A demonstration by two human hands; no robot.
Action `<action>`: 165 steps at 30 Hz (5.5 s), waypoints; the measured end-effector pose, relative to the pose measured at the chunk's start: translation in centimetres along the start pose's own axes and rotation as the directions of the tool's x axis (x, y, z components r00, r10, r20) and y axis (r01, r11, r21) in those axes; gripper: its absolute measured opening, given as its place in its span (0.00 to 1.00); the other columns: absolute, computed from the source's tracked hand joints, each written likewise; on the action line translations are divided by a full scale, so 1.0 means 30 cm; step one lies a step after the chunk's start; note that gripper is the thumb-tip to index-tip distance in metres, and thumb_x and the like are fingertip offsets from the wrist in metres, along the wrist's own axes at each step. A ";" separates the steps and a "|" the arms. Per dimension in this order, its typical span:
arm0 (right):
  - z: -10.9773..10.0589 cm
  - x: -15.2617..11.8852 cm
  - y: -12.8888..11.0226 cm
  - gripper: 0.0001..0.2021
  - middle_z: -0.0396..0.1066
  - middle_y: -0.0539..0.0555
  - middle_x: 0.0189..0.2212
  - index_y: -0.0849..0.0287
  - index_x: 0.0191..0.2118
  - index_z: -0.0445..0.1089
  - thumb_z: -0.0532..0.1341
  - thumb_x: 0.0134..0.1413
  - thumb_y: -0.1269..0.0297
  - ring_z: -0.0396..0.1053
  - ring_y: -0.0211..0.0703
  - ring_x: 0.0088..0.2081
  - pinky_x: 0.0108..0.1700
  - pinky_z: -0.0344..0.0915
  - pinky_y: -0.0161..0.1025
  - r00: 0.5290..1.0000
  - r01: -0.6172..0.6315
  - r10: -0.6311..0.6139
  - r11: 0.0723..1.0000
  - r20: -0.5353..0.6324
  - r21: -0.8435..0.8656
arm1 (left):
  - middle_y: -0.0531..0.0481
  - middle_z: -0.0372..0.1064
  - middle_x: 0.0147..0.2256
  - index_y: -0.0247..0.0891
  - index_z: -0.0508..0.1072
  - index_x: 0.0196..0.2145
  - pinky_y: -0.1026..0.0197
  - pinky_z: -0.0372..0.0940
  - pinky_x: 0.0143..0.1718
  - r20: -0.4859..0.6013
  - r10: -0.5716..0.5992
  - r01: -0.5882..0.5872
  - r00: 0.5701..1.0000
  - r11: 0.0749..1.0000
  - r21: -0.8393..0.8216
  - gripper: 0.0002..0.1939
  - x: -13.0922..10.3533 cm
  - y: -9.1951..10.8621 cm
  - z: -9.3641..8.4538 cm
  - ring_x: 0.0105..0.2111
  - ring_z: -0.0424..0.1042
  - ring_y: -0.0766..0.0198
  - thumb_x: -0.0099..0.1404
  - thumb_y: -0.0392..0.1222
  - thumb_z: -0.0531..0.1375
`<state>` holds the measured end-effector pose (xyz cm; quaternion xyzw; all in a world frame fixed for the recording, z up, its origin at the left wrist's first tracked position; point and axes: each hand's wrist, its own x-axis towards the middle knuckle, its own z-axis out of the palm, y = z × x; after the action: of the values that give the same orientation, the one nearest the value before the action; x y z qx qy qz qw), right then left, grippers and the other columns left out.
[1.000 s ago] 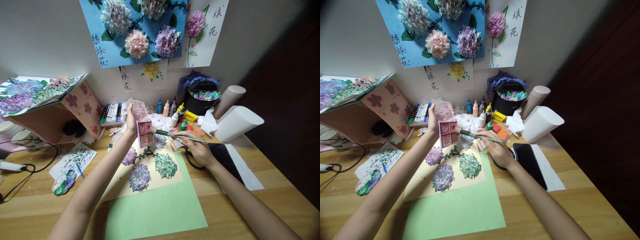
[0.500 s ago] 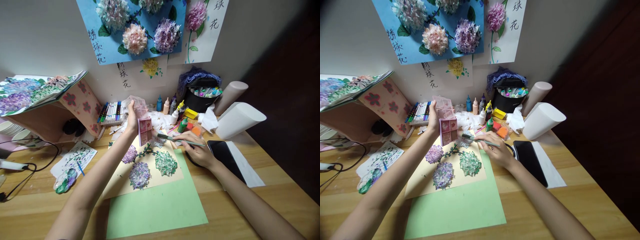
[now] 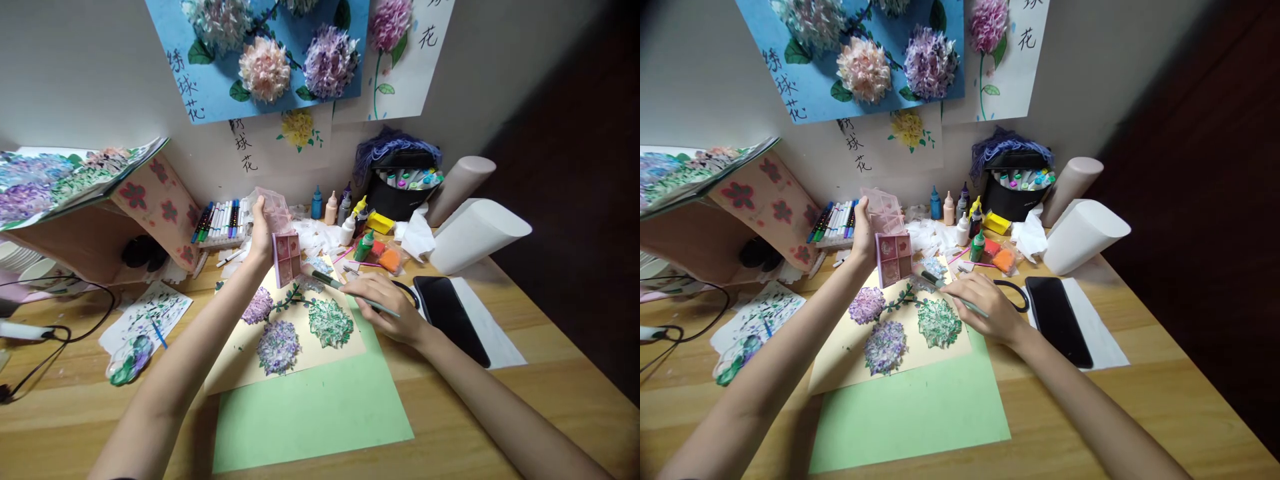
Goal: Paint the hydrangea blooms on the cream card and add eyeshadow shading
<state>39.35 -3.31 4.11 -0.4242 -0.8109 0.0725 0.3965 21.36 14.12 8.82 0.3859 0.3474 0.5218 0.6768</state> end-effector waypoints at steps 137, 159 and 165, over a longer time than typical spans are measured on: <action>-0.078 -0.007 -0.049 0.13 0.72 0.53 0.37 0.53 0.41 0.71 0.49 0.61 0.64 0.69 0.46 0.41 0.43 0.64 0.44 0.877 -0.308 0.355 0.933 -0.324 0.188 | 0.42 0.73 0.34 0.37 0.71 0.35 0.57 0.68 0.38 -0.060 0.177 -0.183 0.982 0.976 -0.115 0.29 -0.092 0.123 -0.081 0.40 0.72 0.55 0.59 0.63 0.41; -0.080 -0.208 -0.176 0.14 0.73 0.53 0.39 0.54 0.46 0.68 0.50 0.57 0.70 0.69 0.45 0.40 0.42 0.65 0.43 0.971 -0.149 0.173 0.978 -0.167 0.145 | 0.37 0.72 0.43 0.33 0.68 0.47 0.48 0.65 0.45 0.055 -0.146 0.150 0.988 0.985 -0.084 0.31 -0.405 -0.031 0.004 0.46 0.70 0.49 0.57 0.62 0.51; -0.087 -0.223 -0.176 0.12 0.73 0.53 0.35 0.54 0.42 0.70 0.52 0.57 0.69 0.68 0.44 0.37 0.39 0.65 0.43 0.962 -0.195 0.213 0.973 -0.169 0.121 | 0.37 0.71 0.44 0.33 0.68 0.46 0.53 0.68 0.40 0.031 -0.142 0.142 0.989 0.990 0.010 0.30 -0.423 -0.050 0.033 0.46 0.70 0.50 0.58 0.62 0.51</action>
<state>40.04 -12.19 4.39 -0.4894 -0.7187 0.1159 0.4801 20.16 1.37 8.79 0.3710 0.3651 0.4648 0.7163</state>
